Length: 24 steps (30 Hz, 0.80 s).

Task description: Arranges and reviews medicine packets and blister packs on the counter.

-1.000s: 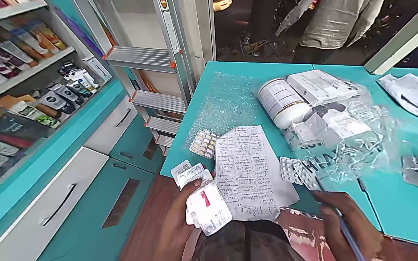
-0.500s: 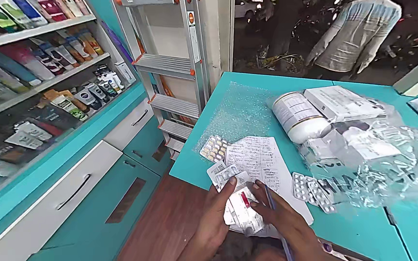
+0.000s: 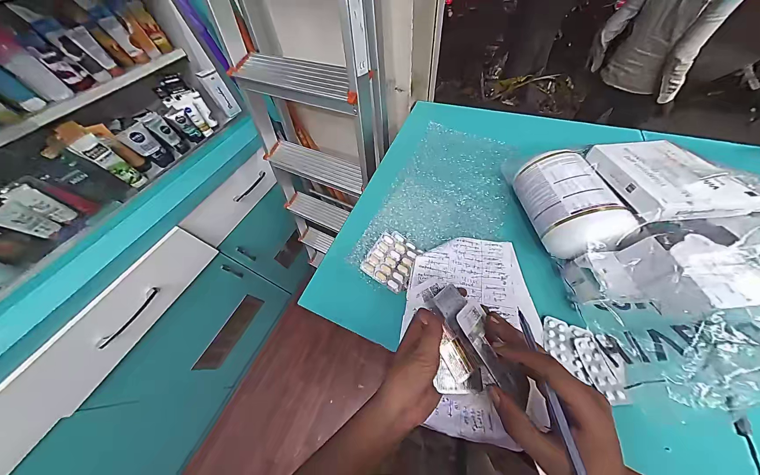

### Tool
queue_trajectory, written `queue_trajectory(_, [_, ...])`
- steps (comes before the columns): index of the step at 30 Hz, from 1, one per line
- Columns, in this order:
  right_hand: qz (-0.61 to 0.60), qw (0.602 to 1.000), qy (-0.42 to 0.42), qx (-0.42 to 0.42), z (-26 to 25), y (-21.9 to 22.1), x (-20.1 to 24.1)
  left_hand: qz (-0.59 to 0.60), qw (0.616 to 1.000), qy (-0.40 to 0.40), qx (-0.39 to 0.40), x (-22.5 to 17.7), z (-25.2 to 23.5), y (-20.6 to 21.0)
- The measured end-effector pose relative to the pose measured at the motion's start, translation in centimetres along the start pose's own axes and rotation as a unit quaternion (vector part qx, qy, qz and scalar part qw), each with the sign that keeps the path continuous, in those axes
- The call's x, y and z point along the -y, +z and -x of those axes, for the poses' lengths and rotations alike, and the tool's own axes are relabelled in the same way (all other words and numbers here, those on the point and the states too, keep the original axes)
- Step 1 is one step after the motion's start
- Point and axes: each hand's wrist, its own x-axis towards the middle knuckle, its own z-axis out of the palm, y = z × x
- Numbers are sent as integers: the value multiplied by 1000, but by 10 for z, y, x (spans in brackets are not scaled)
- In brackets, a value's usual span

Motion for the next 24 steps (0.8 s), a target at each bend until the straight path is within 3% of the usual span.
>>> queue_trajectory(10, [-200,974,89,-52,-11,-17,4,-18,999,-50,11,-5,-10,7])
queue_trajectory(18, [-30,997,41,-63,-12,-6,3,-38,998,-36,-29,-5,-10,14])
queue_trajectory(24, [88,988,65,-109,-4,-32,-8,31,994,-65,78,-11,-10,-6])
